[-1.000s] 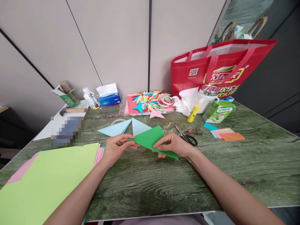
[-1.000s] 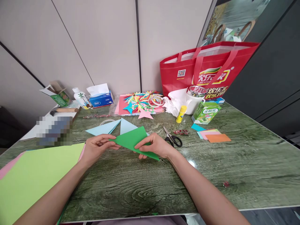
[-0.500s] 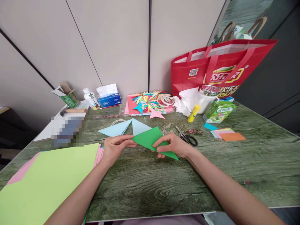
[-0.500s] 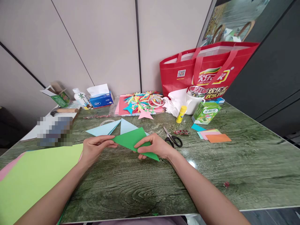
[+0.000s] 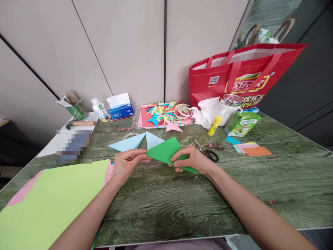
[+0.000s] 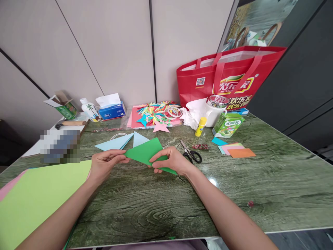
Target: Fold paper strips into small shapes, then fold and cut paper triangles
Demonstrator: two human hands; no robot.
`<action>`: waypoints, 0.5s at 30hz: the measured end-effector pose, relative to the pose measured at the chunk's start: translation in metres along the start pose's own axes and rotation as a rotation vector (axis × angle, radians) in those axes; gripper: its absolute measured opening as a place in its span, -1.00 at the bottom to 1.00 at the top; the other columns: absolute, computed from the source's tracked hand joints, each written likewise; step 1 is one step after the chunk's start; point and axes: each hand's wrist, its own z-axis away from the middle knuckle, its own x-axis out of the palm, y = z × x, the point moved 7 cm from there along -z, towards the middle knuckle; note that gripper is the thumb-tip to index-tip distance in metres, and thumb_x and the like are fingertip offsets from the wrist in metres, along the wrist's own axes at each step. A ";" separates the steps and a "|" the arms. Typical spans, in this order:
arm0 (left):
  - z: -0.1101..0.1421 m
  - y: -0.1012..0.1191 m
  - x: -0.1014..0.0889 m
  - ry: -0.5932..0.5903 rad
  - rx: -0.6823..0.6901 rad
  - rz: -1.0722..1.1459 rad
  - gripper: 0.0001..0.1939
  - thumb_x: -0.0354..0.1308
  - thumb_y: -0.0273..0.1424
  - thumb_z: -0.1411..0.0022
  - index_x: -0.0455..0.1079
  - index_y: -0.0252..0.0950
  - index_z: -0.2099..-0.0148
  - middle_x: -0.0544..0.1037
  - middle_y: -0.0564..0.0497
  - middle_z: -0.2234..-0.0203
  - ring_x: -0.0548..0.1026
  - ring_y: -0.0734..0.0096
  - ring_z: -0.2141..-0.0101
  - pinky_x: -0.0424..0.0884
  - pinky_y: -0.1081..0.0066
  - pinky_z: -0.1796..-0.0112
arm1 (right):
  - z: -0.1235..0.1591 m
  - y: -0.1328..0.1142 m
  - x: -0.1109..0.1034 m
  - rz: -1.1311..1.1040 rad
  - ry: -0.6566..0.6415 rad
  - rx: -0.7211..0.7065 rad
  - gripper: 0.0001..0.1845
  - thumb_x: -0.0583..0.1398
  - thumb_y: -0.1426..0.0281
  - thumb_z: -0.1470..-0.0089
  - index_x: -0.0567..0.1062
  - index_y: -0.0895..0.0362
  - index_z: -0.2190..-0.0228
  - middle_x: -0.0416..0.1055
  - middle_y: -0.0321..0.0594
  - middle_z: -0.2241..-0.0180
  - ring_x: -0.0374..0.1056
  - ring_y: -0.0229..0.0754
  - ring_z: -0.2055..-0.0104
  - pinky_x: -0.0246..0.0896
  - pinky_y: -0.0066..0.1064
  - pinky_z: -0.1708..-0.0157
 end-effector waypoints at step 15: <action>0.000 0.005 0.000 -0.029 0.070 -0.040 -0.94 0.27 -0.49 0.10 0.54 -0.28 0.47 0.60 0.05 0.59 0.57 0.27 0.54 0.56 0.38 0.43 | -0.001 0.001 -0.001 -0.009 -0.014 0.012 -0.76 0.38 0.39 0.29 0.56 0.25 0.47 0.53 -0.14 0.49 0.42 -0.30 0.58 0.37 -0.51 0.57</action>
